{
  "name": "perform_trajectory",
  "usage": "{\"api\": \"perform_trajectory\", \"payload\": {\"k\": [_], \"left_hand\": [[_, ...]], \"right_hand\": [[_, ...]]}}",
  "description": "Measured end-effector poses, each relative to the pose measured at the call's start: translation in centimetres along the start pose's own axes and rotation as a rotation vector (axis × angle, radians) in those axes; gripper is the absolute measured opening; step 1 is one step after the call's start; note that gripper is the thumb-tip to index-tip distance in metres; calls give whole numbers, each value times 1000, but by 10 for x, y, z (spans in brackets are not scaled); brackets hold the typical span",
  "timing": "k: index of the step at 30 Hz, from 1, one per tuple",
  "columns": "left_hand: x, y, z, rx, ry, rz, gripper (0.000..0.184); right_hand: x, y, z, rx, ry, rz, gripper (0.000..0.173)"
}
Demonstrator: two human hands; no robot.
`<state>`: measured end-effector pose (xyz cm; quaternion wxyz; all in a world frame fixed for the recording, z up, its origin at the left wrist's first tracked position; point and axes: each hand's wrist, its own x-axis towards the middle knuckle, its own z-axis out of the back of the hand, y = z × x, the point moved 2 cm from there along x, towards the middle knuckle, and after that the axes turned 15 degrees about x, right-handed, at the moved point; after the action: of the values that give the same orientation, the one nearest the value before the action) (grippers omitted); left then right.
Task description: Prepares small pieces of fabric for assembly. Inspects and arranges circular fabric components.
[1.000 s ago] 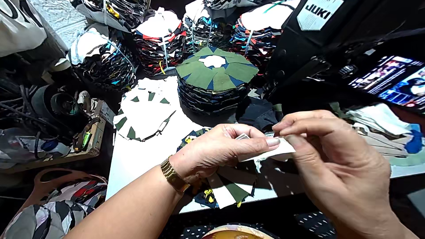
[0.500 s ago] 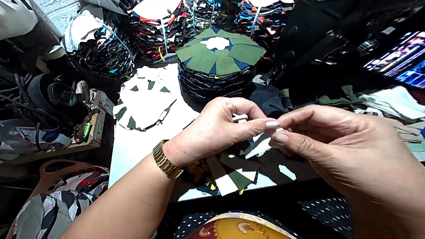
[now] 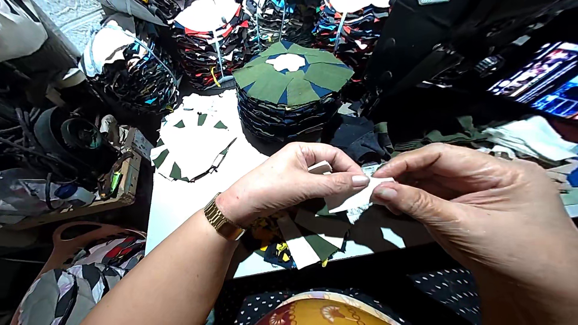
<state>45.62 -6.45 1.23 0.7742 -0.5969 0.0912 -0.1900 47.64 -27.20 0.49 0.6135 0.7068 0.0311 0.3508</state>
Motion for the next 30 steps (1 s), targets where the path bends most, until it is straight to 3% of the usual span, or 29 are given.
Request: {"api": "perform_trajectory", "payload": {"k": [3,8,12,18,21,26,30], "left_hand": [[0,-1,0,93,-17,-26,5],[-1,-2,1,7,43,-16,2],[0,-3,3,110,2,-35,2],[1,-1,4,172,23,-101,2],[2,1,2,203,-3,-133,4],[2,-1,3,172,-10,-91,12],[-1,-4,11,159,-96,-60,5]], "right_hand": [[0,0,0,-4,1,1,14],[1,-1,0,8,18,1,15],[-1,-4,2,23,65,-117,24],[-2,-8,9,35,147,-230,7],[0,-12,13,88,136,-204,10],[5,-8,2,-32,-50,-8,5],[7,1,-9,-155,-82,99,14]]}}
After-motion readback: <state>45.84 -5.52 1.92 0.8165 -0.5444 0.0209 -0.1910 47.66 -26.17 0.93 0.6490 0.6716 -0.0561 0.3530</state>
